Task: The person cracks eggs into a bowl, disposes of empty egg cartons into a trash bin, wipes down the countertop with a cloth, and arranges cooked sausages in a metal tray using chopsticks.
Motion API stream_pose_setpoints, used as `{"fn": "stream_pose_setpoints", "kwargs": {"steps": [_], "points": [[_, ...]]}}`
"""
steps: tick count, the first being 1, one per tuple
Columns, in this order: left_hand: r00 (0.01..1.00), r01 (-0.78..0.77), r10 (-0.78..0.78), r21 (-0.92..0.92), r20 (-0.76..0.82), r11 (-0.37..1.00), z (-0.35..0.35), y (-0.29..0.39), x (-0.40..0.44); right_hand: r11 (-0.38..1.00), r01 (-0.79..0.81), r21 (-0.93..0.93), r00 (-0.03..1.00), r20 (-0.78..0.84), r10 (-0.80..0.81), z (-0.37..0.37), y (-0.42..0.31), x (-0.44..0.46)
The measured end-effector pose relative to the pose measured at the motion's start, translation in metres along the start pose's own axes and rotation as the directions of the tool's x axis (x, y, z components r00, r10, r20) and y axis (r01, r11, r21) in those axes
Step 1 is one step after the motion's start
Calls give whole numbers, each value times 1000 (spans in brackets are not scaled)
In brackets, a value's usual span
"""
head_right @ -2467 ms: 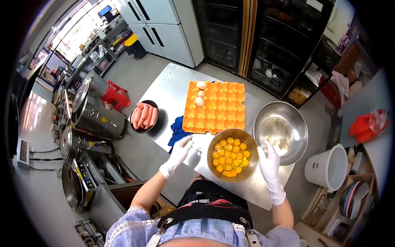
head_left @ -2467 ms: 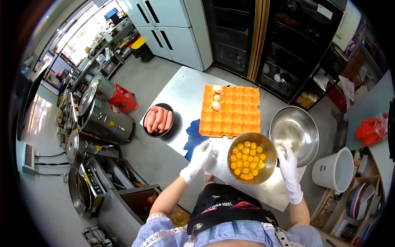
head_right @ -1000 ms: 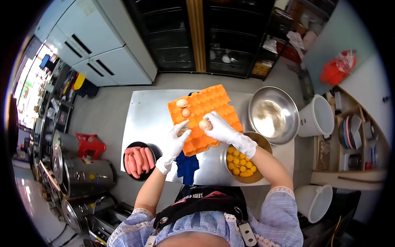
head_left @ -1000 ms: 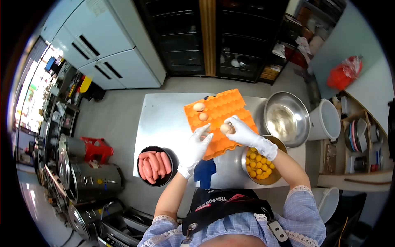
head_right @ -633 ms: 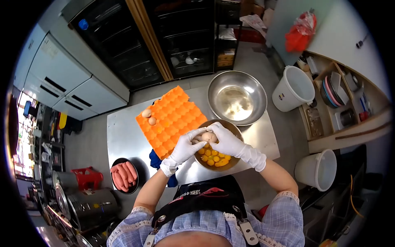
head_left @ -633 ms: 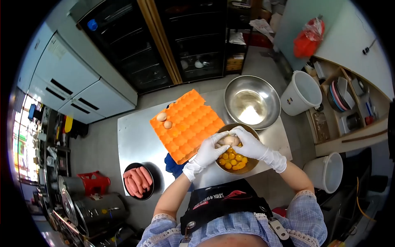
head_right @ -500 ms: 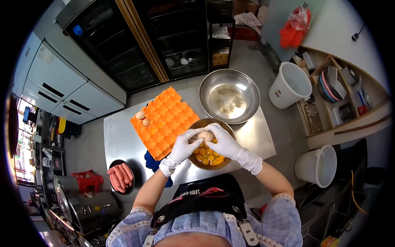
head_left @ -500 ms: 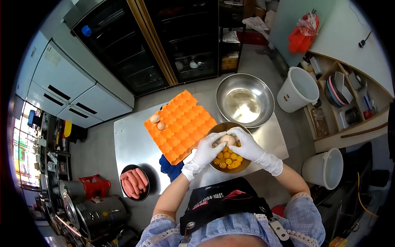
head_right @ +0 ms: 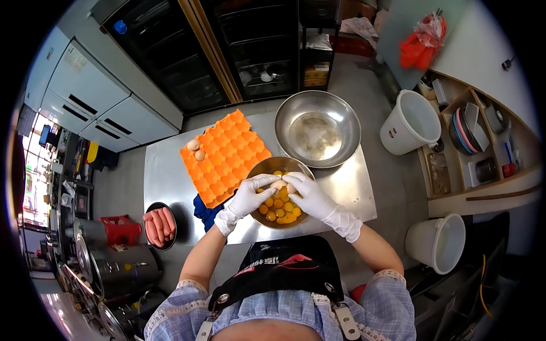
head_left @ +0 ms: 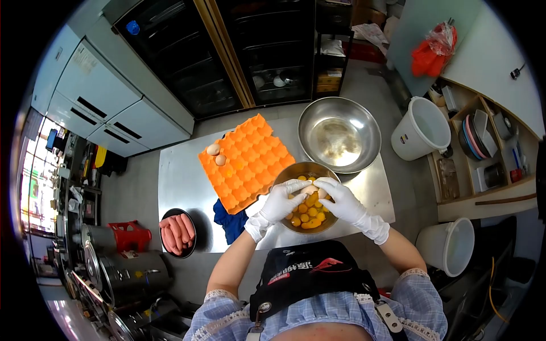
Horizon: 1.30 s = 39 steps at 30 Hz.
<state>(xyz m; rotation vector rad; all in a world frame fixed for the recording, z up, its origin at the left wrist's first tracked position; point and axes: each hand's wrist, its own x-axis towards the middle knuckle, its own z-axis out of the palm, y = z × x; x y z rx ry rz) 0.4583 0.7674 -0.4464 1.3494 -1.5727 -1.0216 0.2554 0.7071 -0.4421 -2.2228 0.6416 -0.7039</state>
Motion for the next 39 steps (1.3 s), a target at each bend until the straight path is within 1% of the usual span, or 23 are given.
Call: {"fn": "stream_pose_setpoints", "kwargs": {"steps": [1, 3, 4, 6, 7, 9, 10, 12, 13, 15, 16, 18, 24, 28, 30, 31, 32, 33, 34, 35, 36, 37, 39], "points": [[1000, 4, -4, 0, -11, 1000, 1, 0, -1, 1000, 7, 3, 1000, 9, -7, -2, 1, 1], [993, -104, 110, 137, -40, 985, 1, 5, -5, 942, 221, -254, 975, 71, -210, -6, 3, 4], [993, -100, 107, 139, -51, 985, 1, 8, -6, 941, 230, -250, 973, 78, -217, -9, 2, 6], [970, -215, 239, 317, -39, 924, 1, 12, -9, 853, 334, -400, 942, 169, -289, -16, -4, 11], [970, -211, 238, 321, -48, 923, 0, 13, -9, 851, 342, -397, 939, 174, -296, -20, -6, 12], [934, -311, 356, 432, -26, 847, -2, 16, -10, 753, 429, -499, 902, 204, -379, -25, -10, 15], [934, -308, 356, 435, -32, 846, -3, 19, -11, 751, 435, -497, 900, 208, -384, -28, -14, 17], [900, -360, 436, 525, -23, 771, -5, 25, -12, 727, 476, -495, 877, 202, -436, -34, -21, 20], [899, -358, 436, 528, -26, 770, -7, 29, -11, 725, 479, -494, 875, 204, -440, -36, -22, 21], [869, -403, 495, 588, 5, 701, -12, 37, -11, 716, 492, -495, 868, 212, -449, -40, -24, 23], [869, -402, 495, 590, 4, 700, -13, 39, -11, 716, 494, -494, 867, 211, -452, -40, -23, 23], [852, -408, 522, 650, 19, 641, -16, 44, -10, 716, 492, -496, 868, 209, -451, -40, -21, 22], [852, -409, 521, 683, 50, 605, -19, 55, -10, 770, 455, -448, 887, 147, -439, -36, -19, 17], [849, -417, 525, 679, 53, 605, -13, 43, -8, 815, 408, -412, 909, 100, -404, -32, -14, 12], [937, -199, 313, 496, -157, 845, 2, 39, -12, 954, 207, -219, 978, 25, -206, -24, -7, 8], [937, -102, 219, 390, -271, 915, 15, 26, -13, 994, 91, -63, 995, -34, -93, -13, 3, 2], [941, -48, 132, 266, -311, 963, 25, 16, -15, 984, -125, 126, 992, 44, 120, -10, 5, 1], [939, 4, 42, 134, -341, 991, 32, 13, -17, 895, -346, 283, 936, 164, 311, -6, 8, 1], [945, 106, -102, -4, -312, 994, 35, 10, -19, 721, -421, 550, 907, 240, 347, 4, 19, 2], [934, 208, -239, -142, -264, 968, 34, 9, -21, 593, -434, 678, 899, 283, 335, 5, 12, 9], [932, 156, -197, -152, -304, 976, 30, 8, -21, 579, -467, 669, 883, 322, 340, 3, 5, 18], [924, 159, -202, -155, -325, 975, 22, 4, -24, 564, -501, 657, 865, 361, 348, 3, 0, 28], [909, 148, -221, -222, -354, 964, -4, 13, -25, 612, -457, 646, 889, 362, 281, 8, -7, 54]]}}
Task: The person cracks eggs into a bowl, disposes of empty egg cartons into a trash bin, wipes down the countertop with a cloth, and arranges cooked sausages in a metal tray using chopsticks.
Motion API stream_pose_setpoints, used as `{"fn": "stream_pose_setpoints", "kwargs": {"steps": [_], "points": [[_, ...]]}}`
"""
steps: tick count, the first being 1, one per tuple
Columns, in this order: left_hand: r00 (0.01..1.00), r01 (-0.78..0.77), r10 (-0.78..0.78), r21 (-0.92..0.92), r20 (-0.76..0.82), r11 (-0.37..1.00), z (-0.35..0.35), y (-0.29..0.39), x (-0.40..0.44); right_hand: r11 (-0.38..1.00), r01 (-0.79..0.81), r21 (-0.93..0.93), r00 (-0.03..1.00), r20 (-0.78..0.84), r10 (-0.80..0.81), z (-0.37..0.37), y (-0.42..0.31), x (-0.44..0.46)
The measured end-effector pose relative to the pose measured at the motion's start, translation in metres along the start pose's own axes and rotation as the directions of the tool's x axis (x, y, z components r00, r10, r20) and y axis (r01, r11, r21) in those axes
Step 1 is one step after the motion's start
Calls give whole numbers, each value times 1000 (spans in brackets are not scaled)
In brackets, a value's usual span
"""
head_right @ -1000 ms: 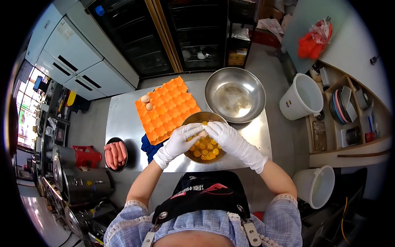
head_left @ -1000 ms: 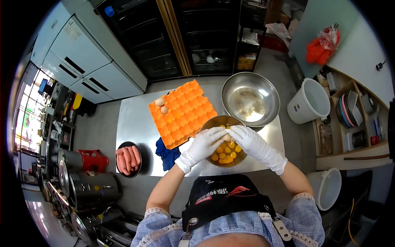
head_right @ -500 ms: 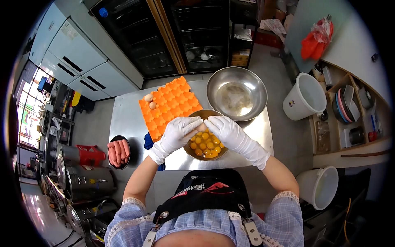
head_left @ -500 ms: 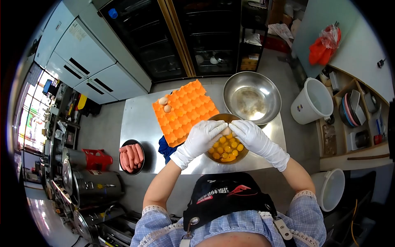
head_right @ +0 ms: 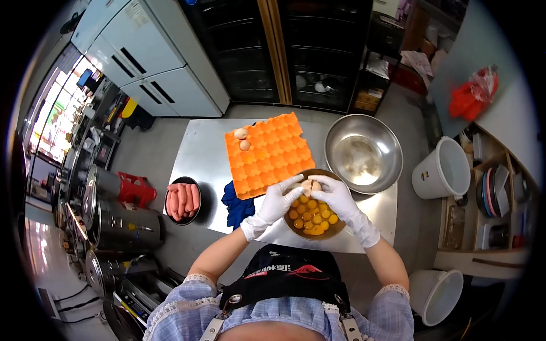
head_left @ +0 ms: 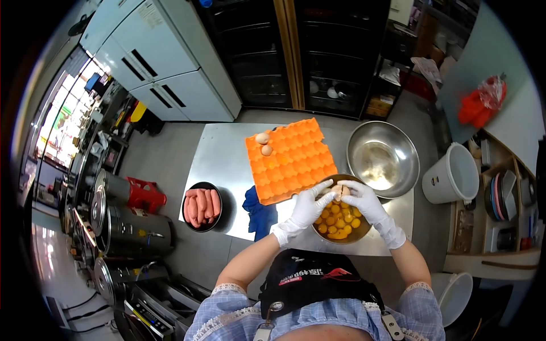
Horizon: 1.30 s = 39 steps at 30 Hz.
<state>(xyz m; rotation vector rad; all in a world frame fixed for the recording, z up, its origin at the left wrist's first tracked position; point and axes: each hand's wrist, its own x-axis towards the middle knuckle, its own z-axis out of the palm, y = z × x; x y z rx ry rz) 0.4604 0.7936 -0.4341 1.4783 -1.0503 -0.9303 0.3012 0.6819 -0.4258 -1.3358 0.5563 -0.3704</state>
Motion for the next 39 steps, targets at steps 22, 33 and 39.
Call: {"fn": "stream_pose_setpoints", "kwargs": {"steps": [22, 33, 39], "points": [[865, 252, -174, 107, -471, 962, -199, -126, 30, 393, 253, -884, 965, 198, -175, 114, 41, 317], [863, 293, -330, -153, -381, 944, -214, -99, 18, 287, 244, -926, 967, 253, -5, 139, 41, 356], [870, 191, -235, -143, -433, 971, -202, -101, 41, 990, -138, -17, 988, 72, 139, 112, 26, 321]]}}
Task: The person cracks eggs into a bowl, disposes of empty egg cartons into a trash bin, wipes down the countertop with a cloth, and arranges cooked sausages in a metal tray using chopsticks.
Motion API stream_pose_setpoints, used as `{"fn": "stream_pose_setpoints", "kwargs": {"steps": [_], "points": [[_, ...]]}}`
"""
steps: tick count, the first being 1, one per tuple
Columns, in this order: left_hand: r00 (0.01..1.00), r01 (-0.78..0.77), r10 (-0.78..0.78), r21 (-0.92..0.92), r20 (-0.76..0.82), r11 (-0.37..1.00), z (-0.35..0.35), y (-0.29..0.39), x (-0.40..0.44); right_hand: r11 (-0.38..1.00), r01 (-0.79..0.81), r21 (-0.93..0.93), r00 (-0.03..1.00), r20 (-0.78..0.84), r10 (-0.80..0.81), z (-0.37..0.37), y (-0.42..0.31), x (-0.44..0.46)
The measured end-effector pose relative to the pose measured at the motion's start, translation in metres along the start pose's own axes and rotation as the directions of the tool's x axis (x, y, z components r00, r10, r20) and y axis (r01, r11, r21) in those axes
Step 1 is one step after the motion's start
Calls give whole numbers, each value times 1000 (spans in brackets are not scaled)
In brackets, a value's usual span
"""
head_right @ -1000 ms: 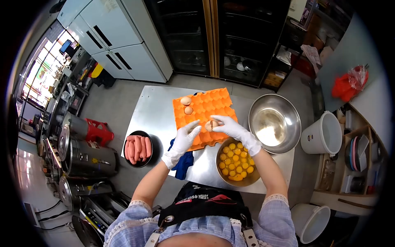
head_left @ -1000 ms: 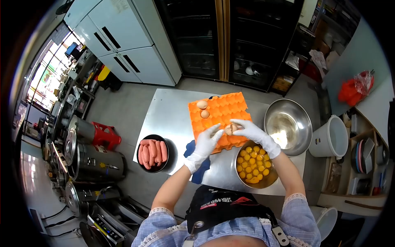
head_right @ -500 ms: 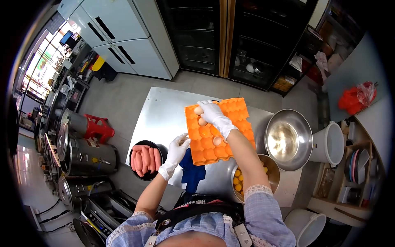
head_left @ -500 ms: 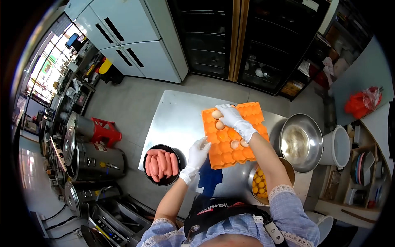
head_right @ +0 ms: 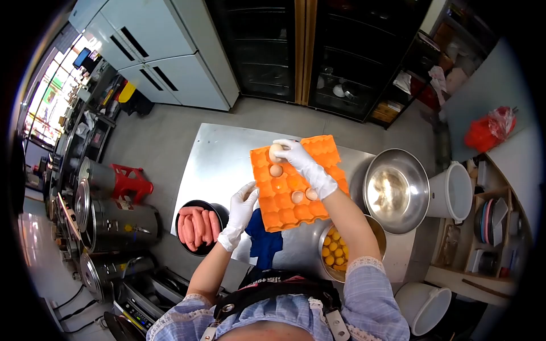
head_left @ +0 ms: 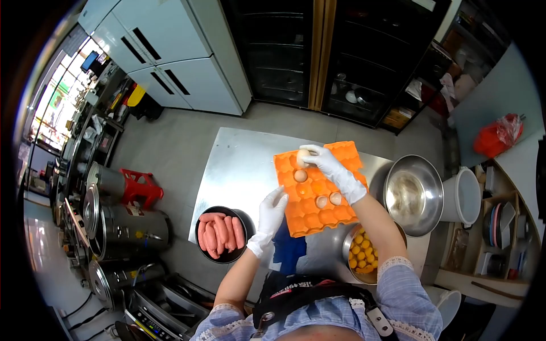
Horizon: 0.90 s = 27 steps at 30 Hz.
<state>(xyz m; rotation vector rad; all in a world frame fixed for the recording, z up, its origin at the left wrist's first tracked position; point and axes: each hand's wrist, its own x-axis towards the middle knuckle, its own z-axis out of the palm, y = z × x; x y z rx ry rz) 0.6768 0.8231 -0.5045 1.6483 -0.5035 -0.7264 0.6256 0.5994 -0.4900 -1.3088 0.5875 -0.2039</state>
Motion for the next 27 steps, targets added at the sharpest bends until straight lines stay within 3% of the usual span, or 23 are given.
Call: {"fn": "stream_pose_setpoints", "kwargs": {"steps": [1, 3, 5, 7, 9, 11, 15, 17, 19, 20, 27], "points": [[1000, -2, 2, -2, 14, 1000, 8, 1, 1, 1000, 1, -1, 1000, -14, -1, -4, -4, -14], [994, -101, 102, -39, 26, 994, 27, 22, -2, 951, -68, 302, 996, 77, 47, -10, -3, -47], [992, -107, 110, -53, 59, 993, 44, 44, -11, 930, -63, 363, 997, 73, 39, -14, -3, -82], [980, -43, 48, -29, 193, 999, 60, 59, -21, 904, -30, 427, 1000, 19, 24, -14, -8, -120], [968, -81, 92, -57, 231, 995, 76, 54, -31, 910, -13, 415, 1000, -16, 22, -21, -3, -150], [940, -202, 186, 27, 287, 979, 88, 51, -43, 961, 63, 268, 995, -91, -40, -27, 4, -178], [868, -346, 255, 149, 425, 926, 111, 53, -68, 968, 141, 205, 981, -159, -109, -36, 7, -230], [851, -365, 269, 140, 450, 920, 122, 57, -82, 971, 134, 196, 985, -135, -109, -47, 13, -251], [827, -359, 245, 141, 505, 922, 131, 62, -95, 997, 71, 30, 987, -148, -66, -52, 9, -273], [825, -289, 178, 131, 536, 948, 134, 61, -100, 996, 92, 20, 983, -160, -88, -52, 12, -284], [769, -366, 181, 189, 613, 911, 157, 63, -138, 993, 85, 86, 974, -219, -64, -61, 37, -330]]}}
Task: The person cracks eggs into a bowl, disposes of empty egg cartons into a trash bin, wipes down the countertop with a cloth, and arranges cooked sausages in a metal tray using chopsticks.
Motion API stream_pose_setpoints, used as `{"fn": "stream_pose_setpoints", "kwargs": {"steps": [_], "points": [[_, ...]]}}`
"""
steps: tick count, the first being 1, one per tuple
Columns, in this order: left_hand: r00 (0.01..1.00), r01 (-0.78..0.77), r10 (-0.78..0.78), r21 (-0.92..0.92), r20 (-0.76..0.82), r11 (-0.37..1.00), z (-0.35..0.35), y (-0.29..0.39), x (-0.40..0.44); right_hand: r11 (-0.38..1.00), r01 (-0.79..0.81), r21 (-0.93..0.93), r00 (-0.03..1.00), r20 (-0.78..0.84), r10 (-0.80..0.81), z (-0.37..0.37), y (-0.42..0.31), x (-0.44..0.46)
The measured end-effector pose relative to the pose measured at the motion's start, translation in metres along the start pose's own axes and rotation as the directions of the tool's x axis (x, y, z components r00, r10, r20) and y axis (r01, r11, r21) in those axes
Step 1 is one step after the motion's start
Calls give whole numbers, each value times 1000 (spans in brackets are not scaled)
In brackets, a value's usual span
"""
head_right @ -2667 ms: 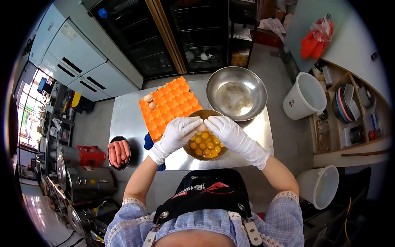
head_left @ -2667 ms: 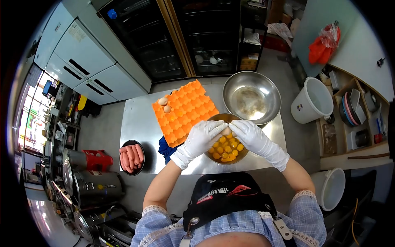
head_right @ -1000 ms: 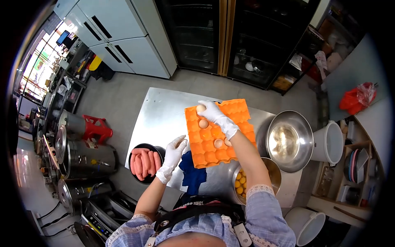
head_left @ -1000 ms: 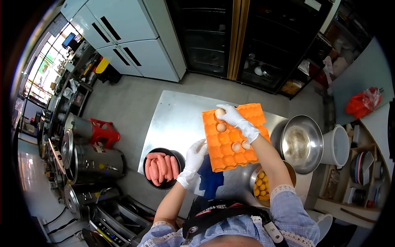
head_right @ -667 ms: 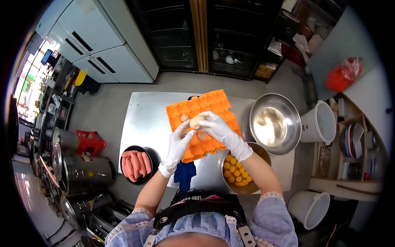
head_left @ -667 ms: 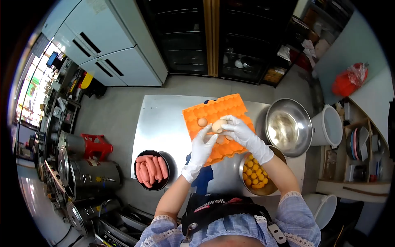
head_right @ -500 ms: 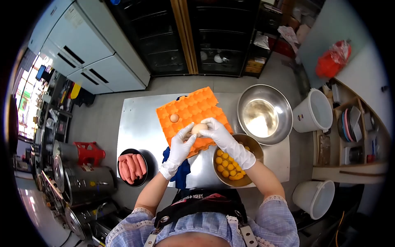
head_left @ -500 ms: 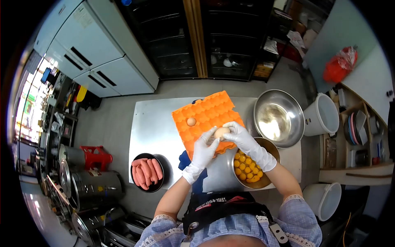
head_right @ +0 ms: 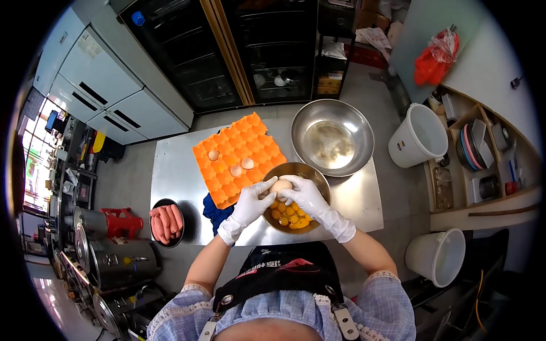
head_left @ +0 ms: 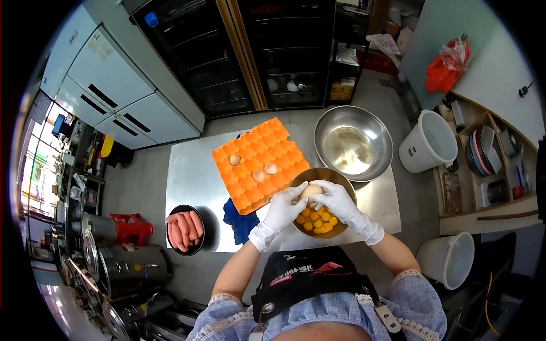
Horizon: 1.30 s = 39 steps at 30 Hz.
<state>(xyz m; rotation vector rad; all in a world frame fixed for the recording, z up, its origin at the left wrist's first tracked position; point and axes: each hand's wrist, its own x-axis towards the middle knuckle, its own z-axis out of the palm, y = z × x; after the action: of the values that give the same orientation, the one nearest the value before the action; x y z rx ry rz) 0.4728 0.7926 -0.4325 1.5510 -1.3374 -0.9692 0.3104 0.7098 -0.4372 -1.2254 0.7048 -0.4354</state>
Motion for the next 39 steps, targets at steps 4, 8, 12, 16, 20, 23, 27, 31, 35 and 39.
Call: {"fn": "stream_pose_setpoints", "kwargs": {"steps": [4, 8, 12, 16, 20, 23, 27, 31, 35, 39], "points": [[1000, 19, -20, 61, 18, 998, 16, 1, -6, 1000, -19, -9, 1000, -24, 19, -6, 3, -16], [999, -43, 43, 29, -18, 999, 25, 9, -12, 1000, -9, -24, 1000, 4, 9, -14, 3, -25], [994, -108, 111, 135, -12, 985, 28, 9, -13, 998, 47, -30, 999, 28, -46, -20, 9, -27], [987, -155, 160, 141, -21, 978, 30, 3, -10, 997, 63, -54, 997, 48, -61, -27, 11, -27], [985, -173, 173, 112, 2, 979, 27, 5, -7, 997, 59, -42, 993, 108, -54, -34, 12, -23], [980, -198, 195, 103, 31, 975, 26, 2, -4, 996, 71, -45, 991, 120, -65, -38, 12, -22], [952, -306, 306, 123, 21, 944, 26, -4, 1, 995, 94, 24, 986, 135, -96, -43, 15, -20], [978, -207, 207, 41, 5, 977, 24, -2, 3, 992, 111, 51, 983, 139, -117, -46, 19, -19], [981, -195, 195, 1, 15, 981, 18, -7, 4, 993, 111, 40, 975, 191, -117, -47, 10, -24], [952, -301, 292, 99, 94, 949, 12, -2, 2, 955, 218, -202, 962, 211, -175, -52, 1, -26]]}}
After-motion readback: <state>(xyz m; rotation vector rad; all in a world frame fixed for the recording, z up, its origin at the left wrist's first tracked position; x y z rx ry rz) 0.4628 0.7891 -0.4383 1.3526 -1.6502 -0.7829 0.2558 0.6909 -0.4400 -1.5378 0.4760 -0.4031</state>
